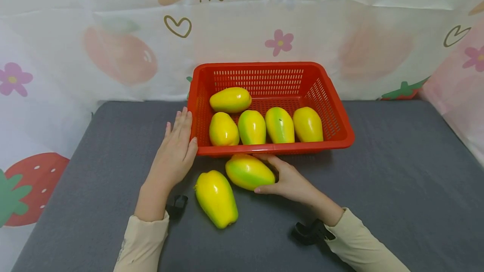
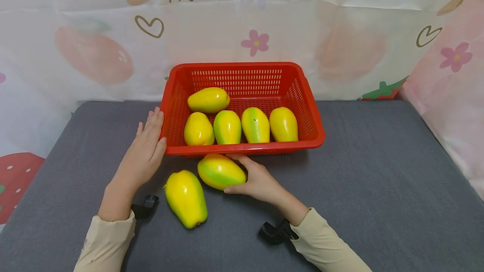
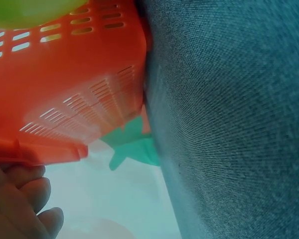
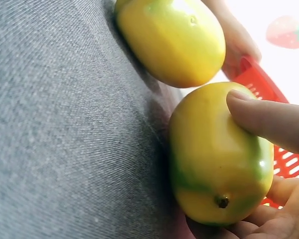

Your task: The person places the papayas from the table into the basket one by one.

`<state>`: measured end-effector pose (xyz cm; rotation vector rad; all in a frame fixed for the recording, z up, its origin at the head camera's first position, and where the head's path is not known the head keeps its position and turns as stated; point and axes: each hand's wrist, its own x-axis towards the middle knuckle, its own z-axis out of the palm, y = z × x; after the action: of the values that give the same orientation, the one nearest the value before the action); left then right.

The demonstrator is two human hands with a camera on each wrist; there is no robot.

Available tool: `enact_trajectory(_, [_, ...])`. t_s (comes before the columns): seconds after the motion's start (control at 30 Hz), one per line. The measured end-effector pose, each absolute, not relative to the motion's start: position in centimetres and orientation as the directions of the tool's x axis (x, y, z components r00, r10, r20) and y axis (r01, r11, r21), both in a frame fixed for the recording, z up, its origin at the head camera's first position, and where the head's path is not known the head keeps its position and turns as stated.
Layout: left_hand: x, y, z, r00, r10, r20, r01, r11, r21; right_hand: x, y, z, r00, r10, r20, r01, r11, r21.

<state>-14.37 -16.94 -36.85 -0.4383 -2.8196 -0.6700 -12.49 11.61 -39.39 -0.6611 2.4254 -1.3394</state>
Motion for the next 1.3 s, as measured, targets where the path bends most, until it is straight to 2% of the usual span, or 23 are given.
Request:
enact_trajectory(0.53, [-14.4,-17.0,-36.9,-0.928,0.244,0.280,0.345,0.846,0.407,-12.1,11.8,-37.8,-0.841,-0.537,-0.073,-0.197,0.429,-0.882])
enact_trajectory(0.8, [-14.4,-17.0,-37.0,-0.931,0.241,0.275,0.341,0.845,0.412,-11.6,12.3,-36.3,-0.814,-0.577,-0.067,-0.221,0.414,-0.883])
enact_trajectory(1.3, [-14.4,-17.0,-36.9,-0.937,0.237,0.258,0.330,0.843,0.425,-11.2,14.9,-32.7,-0.735,-0.674,0.069,-0.331,0.269,-0.904])
